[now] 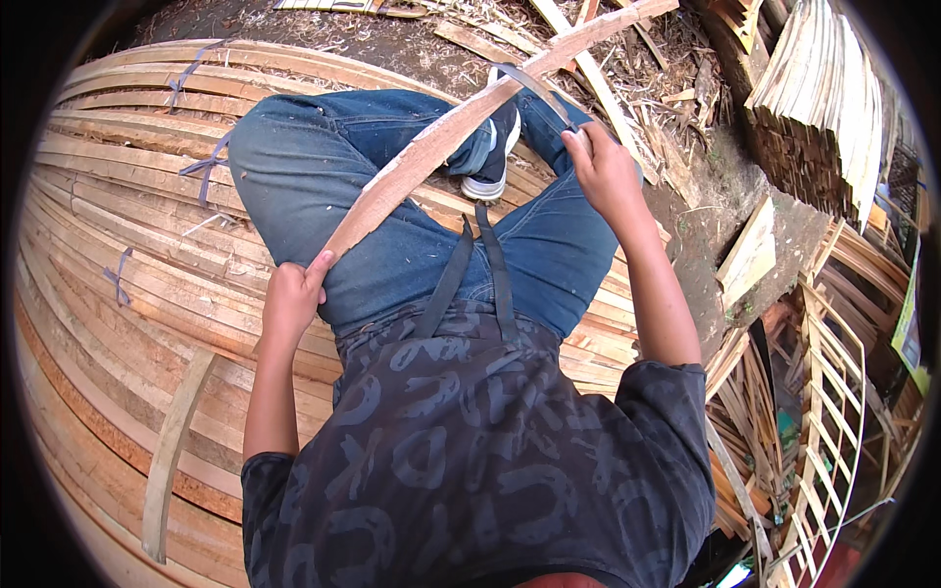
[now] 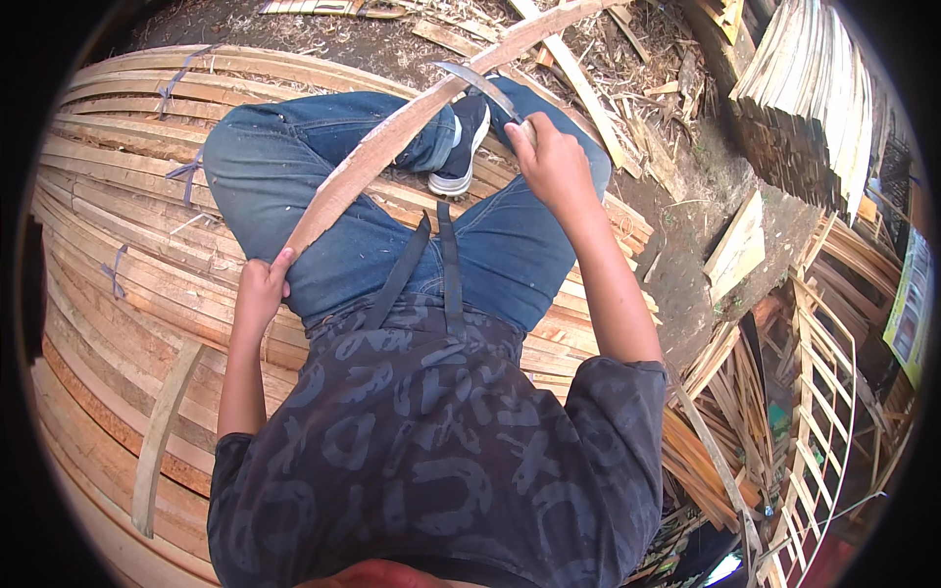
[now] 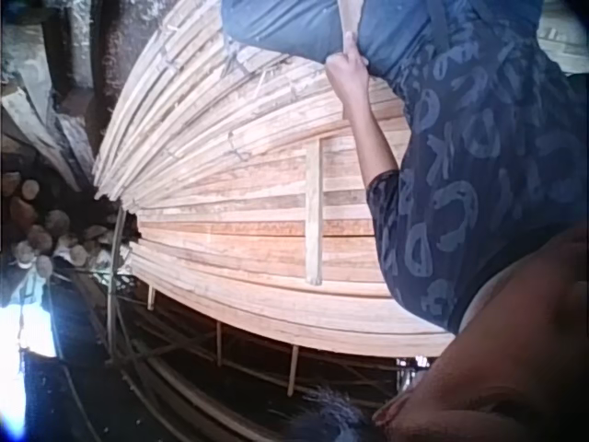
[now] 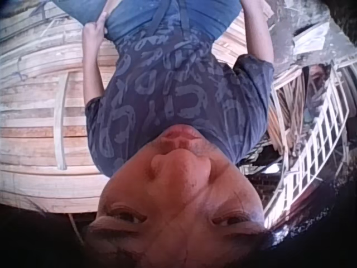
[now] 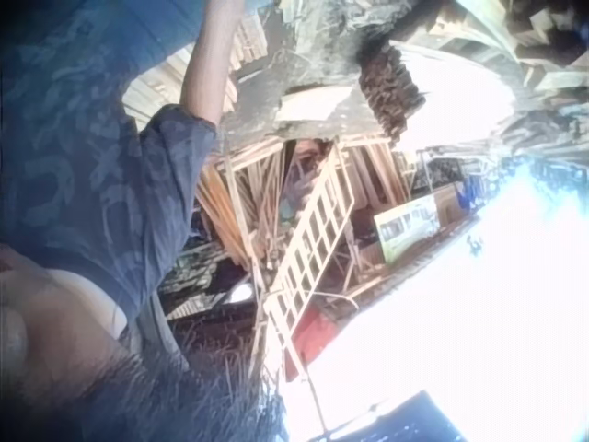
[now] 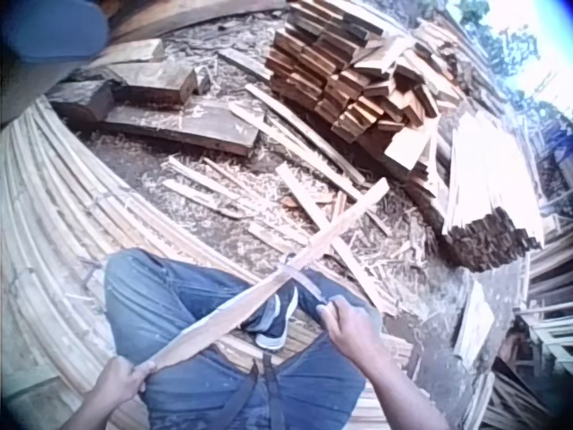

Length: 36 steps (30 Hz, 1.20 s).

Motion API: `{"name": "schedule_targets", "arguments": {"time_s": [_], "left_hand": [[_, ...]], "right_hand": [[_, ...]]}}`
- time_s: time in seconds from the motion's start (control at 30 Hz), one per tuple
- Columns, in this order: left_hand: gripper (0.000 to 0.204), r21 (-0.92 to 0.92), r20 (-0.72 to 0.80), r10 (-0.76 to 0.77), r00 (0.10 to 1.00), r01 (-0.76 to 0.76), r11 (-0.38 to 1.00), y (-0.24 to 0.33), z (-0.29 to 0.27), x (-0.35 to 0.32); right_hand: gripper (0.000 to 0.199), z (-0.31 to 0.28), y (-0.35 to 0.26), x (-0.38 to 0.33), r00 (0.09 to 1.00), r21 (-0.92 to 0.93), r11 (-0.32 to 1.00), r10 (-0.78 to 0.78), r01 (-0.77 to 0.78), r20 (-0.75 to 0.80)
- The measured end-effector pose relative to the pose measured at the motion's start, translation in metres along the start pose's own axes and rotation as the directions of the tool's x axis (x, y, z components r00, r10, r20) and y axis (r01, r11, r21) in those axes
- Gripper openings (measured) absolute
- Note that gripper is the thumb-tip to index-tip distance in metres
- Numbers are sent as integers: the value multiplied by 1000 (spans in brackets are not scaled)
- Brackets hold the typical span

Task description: The person sits cross-legged on the ground and uses a curved knife to shave thin strips from a long, thin piece of wood. They hold the wood with their left hand and pull the knife along its length with their right hand, creating wood shavings.

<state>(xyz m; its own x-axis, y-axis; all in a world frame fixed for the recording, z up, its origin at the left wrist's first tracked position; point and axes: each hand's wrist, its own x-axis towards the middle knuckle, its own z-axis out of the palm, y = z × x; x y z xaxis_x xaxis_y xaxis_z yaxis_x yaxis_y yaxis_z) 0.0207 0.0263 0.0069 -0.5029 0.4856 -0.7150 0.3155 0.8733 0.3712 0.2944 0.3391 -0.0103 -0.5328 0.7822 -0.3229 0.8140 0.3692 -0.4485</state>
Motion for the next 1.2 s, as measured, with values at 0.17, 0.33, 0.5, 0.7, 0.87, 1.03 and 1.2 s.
{"name": "schedule_targets", "arguments": {"time_s": [0.17,0.33,0.5,0.7,0.87,1.03,1.2], "left_hand": [[73,24,14,-5,1000,5,1000,0,-2,0],[73,56,-44,-3,999,5,998,-1,4,-4],[73,80,-86,43,995,-37,996,-4,8,-5],[73,96,-119,41,992,-30,995,-5,11,-9],[74,218,-97,55,994,-33,975,9,3,-9],[74,166,-87,22,996,-8,986,7,5,-7],[73,151,-81,35,996,-22,988,2,6,-7]], "right_hand": [[32,45,-27,-14,994,148,983,-111,110,-3],[35,35,-38,-8,996,86,993,-86,82,34],[42,32,-41,-3,989,-40,991,-128,131,72],[45,30,-48,1,982,-103,978,-177,182,63],[46,13,46,34,982,-332,930,-183,158,-46],[44,26,20,15,980,-267,959,-139,97,-142],[46,49,-26,-1,986,-150,975,-164,164,15]]}}
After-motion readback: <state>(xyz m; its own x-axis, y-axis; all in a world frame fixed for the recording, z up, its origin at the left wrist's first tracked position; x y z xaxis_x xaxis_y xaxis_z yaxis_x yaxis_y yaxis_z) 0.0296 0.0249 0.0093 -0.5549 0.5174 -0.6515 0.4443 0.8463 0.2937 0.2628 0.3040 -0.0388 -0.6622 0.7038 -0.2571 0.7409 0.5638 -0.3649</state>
